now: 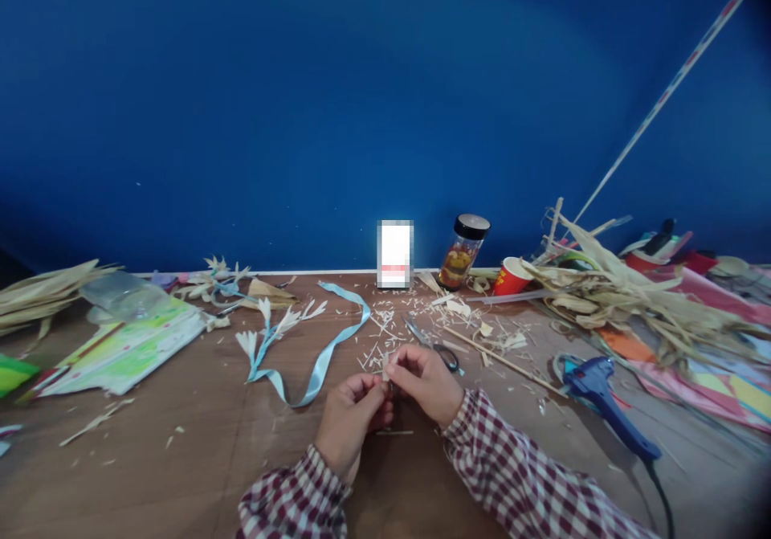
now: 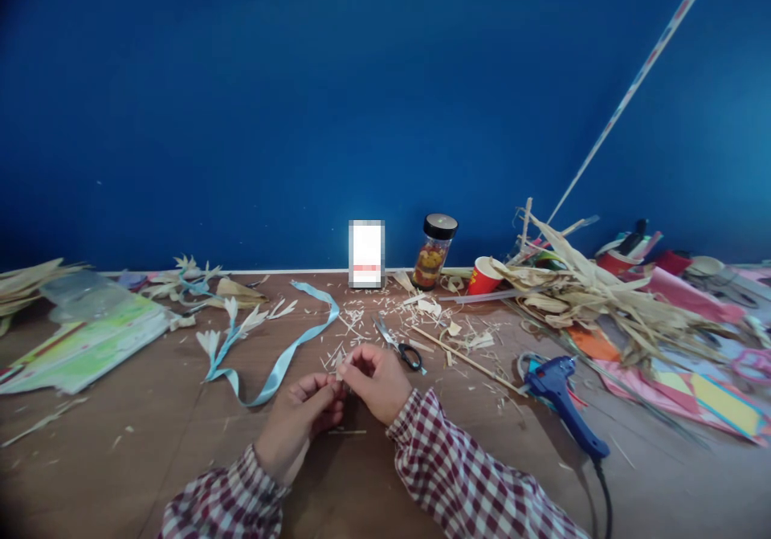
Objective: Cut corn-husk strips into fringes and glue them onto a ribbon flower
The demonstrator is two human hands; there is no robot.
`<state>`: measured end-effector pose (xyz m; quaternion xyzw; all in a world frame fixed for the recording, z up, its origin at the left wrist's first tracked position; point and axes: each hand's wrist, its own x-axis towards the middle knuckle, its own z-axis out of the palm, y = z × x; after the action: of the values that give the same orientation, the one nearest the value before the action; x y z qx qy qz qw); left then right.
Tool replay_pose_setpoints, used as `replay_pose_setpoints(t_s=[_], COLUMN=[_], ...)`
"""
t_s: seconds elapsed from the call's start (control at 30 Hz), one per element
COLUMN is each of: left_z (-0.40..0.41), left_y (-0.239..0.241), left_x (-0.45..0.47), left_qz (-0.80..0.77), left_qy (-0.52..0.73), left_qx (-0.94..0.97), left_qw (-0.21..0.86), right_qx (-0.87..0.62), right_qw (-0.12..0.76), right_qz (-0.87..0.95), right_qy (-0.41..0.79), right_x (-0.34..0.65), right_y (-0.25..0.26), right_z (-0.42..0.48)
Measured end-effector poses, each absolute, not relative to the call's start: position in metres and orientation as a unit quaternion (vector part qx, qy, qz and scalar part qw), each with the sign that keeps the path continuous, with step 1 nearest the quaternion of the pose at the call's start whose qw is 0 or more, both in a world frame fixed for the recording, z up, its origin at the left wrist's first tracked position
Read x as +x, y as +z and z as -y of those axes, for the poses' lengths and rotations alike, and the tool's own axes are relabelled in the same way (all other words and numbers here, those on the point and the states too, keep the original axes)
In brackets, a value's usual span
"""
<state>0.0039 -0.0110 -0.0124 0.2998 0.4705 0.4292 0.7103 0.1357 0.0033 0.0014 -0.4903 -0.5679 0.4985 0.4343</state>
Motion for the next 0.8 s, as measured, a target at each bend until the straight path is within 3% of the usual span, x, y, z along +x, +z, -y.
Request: replay_pose_setpoints(t_s=[0.8], left_z=[0.0106], left_y=[-0.013], left_x=[0.0037], left_qz=[-0.455], left_qy=[0.412], left_qx=[0.351], left_qw=[0.707], right_qx=[-0.498], right_qw=[0.456], right_qz=[0.535], right_qy=[0.508], right_x=[0.1412], right_y=[-0.0074], right_z=[-0.0058])
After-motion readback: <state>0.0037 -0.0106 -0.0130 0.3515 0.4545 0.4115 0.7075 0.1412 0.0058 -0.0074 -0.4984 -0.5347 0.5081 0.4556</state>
